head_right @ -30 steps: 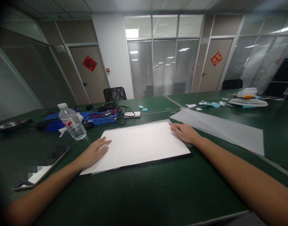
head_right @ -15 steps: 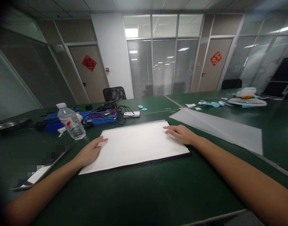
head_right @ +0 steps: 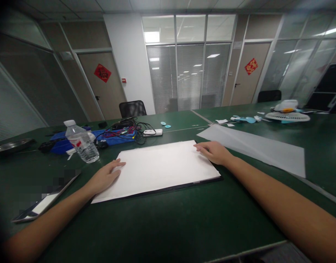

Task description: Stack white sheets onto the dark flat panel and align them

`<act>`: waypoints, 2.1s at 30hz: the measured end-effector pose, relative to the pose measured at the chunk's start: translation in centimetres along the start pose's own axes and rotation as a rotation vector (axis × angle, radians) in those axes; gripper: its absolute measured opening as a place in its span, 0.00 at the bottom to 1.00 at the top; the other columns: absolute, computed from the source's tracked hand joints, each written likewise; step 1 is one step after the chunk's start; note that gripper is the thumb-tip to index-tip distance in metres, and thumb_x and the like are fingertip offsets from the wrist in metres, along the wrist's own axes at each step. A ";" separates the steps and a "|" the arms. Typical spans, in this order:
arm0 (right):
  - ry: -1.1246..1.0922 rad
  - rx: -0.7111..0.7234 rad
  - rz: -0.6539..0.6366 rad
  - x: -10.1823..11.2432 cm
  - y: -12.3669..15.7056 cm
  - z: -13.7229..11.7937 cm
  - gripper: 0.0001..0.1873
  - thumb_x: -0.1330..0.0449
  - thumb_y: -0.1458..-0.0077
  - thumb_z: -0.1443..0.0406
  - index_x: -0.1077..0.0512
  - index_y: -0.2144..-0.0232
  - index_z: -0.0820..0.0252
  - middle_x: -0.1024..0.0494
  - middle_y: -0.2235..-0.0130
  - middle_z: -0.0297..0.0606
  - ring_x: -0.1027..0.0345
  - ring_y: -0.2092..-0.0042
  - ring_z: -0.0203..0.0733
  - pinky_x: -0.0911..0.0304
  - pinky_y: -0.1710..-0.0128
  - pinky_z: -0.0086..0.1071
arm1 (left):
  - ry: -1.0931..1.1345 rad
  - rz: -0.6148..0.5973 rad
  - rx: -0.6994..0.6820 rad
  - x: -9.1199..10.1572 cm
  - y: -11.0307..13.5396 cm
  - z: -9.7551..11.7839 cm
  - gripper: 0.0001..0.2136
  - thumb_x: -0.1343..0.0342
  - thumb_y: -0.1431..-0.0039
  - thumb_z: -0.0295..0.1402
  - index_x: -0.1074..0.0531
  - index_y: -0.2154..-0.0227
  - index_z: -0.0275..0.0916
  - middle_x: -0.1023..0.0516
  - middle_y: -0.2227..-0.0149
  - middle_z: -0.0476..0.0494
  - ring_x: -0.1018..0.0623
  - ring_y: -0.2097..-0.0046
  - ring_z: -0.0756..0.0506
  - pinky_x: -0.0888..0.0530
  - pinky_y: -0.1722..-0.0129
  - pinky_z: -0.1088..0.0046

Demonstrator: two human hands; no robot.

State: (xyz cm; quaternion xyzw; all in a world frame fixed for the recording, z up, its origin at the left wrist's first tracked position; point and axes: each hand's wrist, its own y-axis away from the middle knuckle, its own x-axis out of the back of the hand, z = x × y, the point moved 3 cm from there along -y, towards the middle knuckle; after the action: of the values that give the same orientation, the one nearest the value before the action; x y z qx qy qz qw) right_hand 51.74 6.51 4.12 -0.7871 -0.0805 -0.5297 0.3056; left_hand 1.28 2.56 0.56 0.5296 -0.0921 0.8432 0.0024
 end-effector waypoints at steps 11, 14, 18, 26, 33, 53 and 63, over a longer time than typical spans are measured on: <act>0.448 -0.906 -0.067 1.1 4.3 16.7 0.40 0.50 0.40 0.40 0.29 0.40 0.64 0.30 0.40 0.64 0.36 0.40 0.71 0.39 0.45 0.64 | 0.004 0.007 -0.004 0.2 0.2 0.3 0.27 0.48 0.40 0.45 0.27 0.41 0.40 0.38 0.30 0.36 0.40 0.29 0.35 0.43 0.30 0.54; 0.427 -0.918 -0.113 0.5 4.3 17.1 0.38 0.52 0.39 0.40 0.27 0.42 0.58 0.29 0.41 0.62 0.33 0.43 0.72 0.37 0.49 0.64 | -0.014 -0.004 -0.001 0.2 0.4 0.7 0.28 0.47 0.41 0.45 0.27 0.40 0.40 0.39 0.29 0.36 0.41 0.28 0.36 0.44 0.30 0.55; 0.493 -0.856 -0.064 0.5 3.6 15.5 0.35 0.53 0.37 0.43 0.28 0.41 0.59 0.29 0.41 0.63 0.34 0.42 0.71 0.36 0.50 0.62 | -0.016 -0.010 -0.018 0.1 0.4 0.9 0.29 0.48 0.41 0.46 0.28 0.40 0.39 0.39 0.29 0.35 0.42 0.28 0.35 0.45 0.30 0.54; 0.545 -0.764 0.021 2.0 2.5 10.7 0.28 0.56 0.33 0.54 0.23 0.52 0.65 0.21 0.54 0.63 0.25 0.54 0.66 0.31 0.59 0.53 | -0.033 0.006 -0.039 0.1 0.4 0.7 0.28 0.48 0.41 0.47 0.26 0.41 0.40 0.37 0.30 0.36 0.41 0.28 0.34 0.44 0.30 0.53; 0.423 -0.251 0.045 0.5 -0.1 2.2 0.30 0.57 0.31 0.49 0.26 0.44 0.58 0.19 0.50 0.51 0.24 0.51 0.59 0.33 0.52 0.48 | -0.071 0.037 -0.073 -0.4 0.2 0.0 0.31 0.49 0.40 0.49 0.30 0.38 0.37 0.38 0.30 0.34 0.40 0.29 0.33 0.43 0.30 0.53; 0.414 -0.181 -0.022 0.0 -0.7 0.7 0.30 0.52 0.34 0.47 0.21 0.48 0.58 0.19 0.48 0.48 0.27 0.47 0.58 0.35 0.46 0.52 | -0.080 0.019 -0.093 -0.4 0.5 0.4 0.34 0.56 0.35 0.55 0.31 0.37 0.35 0.39 0.29 0.31 0.41 0.28 0.33 0.44 0.30 0.51; 0.355 -0.627 -0.096 -0.3 1.0 7.5 0.40 0.56 0.36 0.41 0.26 0.42 0.64 0.21 0.47 0.58 0.27 0.46 0.62 0.34 0.49 0.51 | -0.074 -0.011 -0.069 -0.2 0.6 0.7 0.36 0.59 0.34 0.56 0.32 0.36 0.34 0.41 0.29 0.30 0.43 0.27 0.33 0.46 0.29 0.52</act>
State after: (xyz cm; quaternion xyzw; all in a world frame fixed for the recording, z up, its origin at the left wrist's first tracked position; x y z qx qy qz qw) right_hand 57.92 10.06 1.57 -0.7336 0.1032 -0.6708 0.0333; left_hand 1.95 1.85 0.55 0.5606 -0.1184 0.8193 0.0218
